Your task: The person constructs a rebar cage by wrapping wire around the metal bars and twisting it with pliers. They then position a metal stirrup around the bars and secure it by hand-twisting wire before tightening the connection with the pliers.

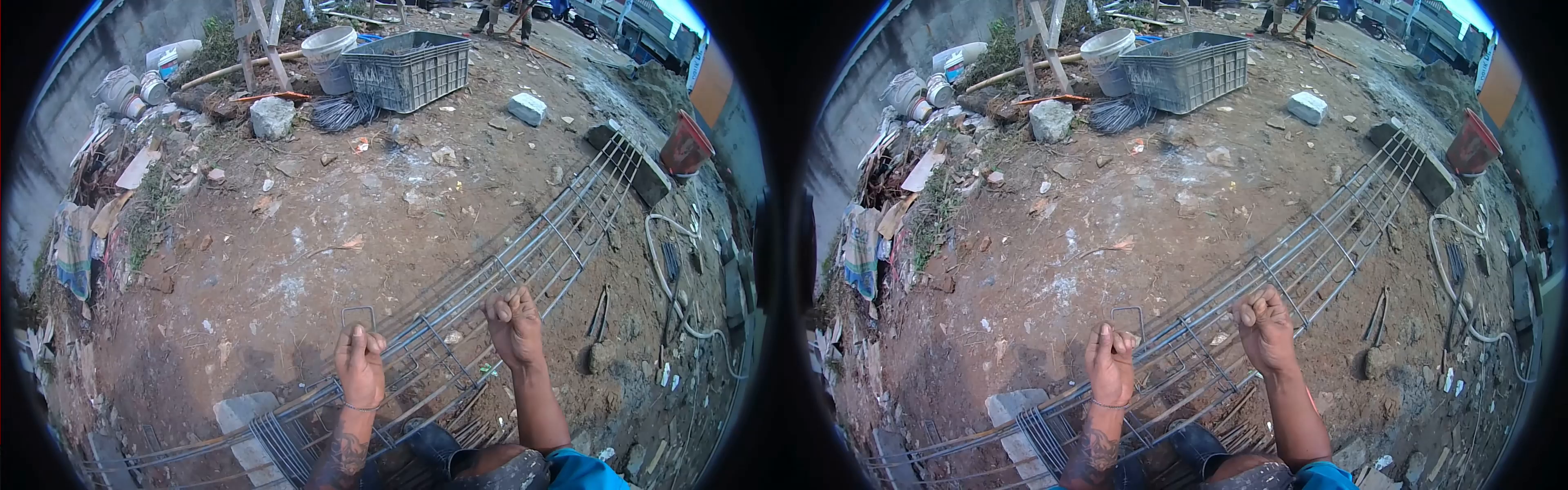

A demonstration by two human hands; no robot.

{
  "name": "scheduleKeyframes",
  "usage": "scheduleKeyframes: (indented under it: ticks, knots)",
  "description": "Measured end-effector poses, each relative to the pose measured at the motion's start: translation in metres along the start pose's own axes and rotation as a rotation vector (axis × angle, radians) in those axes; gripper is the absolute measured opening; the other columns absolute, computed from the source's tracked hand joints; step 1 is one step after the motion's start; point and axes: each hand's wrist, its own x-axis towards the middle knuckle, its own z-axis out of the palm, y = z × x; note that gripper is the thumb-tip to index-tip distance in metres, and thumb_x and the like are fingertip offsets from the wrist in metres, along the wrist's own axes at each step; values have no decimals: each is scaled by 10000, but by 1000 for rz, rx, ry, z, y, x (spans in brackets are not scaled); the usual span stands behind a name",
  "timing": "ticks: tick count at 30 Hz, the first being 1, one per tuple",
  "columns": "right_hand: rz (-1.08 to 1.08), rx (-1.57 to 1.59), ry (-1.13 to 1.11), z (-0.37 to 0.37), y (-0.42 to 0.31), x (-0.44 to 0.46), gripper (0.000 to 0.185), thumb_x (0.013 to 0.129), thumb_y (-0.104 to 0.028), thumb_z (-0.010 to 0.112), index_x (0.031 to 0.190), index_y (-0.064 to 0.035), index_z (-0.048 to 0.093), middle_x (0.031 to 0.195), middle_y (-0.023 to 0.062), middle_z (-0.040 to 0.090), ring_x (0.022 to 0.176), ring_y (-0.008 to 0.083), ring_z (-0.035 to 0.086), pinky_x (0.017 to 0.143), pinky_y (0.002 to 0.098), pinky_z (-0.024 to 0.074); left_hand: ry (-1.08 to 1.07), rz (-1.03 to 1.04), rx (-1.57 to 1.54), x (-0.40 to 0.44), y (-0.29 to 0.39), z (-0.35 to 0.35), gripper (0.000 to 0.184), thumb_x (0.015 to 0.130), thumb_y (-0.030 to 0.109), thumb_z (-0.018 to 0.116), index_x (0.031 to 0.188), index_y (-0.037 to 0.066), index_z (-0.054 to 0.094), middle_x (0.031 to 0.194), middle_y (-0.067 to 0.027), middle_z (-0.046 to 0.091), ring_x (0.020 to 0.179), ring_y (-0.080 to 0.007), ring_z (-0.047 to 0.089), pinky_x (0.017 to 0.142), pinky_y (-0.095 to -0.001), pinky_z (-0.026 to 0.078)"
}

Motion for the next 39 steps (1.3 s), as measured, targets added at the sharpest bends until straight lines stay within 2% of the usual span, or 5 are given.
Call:
scheduleKeyframes:
  ticks: [9,17,24,29,39]
  knots:
    - [0,257,-54,-9,-30,29,33,900,-112,547,920,-133,533,664,-70,488,699,107,470,892,348,421,-258,-367,362,4,27,-3,383,958,315,456,1149,-12,515,923,-107,634,862,-174,586,787,-307,447]
    - [98,157,-131,10,-10,32,70,887,-110,566,938,-122,519,648,-59,456,673,108,460,871,344,426,-605,295,1263,30,61,75,476,903,411,521,1116,-13,558,1019,-163,618,983,-270,583,855,-371,443]
    - [44,107,-23,2,-10,46,66,914,-165,551,922,-121,504,732,-33,496,696,105,487,819,316,457,-849,56,1378,19,19,79,417,873,364,579,1076,0,577,1033,-183,604,1007,-352,562,888,-410,424]
    - [41,7,156,40,-22,78,88,930,-190,536,920,-110,500,763,-13,515,677,94,476,728,280,458,-564,849,1281,17,50,102,312,825,288,619,967,10,610,882,-147,609,948,-304,573,912,-391,387]
    - [-109,-222,74,184,-67,97,142,925,-174,546,964,-59,473,745,16,522,640,100,462,612,226,399,-497,1113,1279,2,185,121,144,795,149,677,809,11,638,743,-104,621,694,-254,607,624,-347,475]
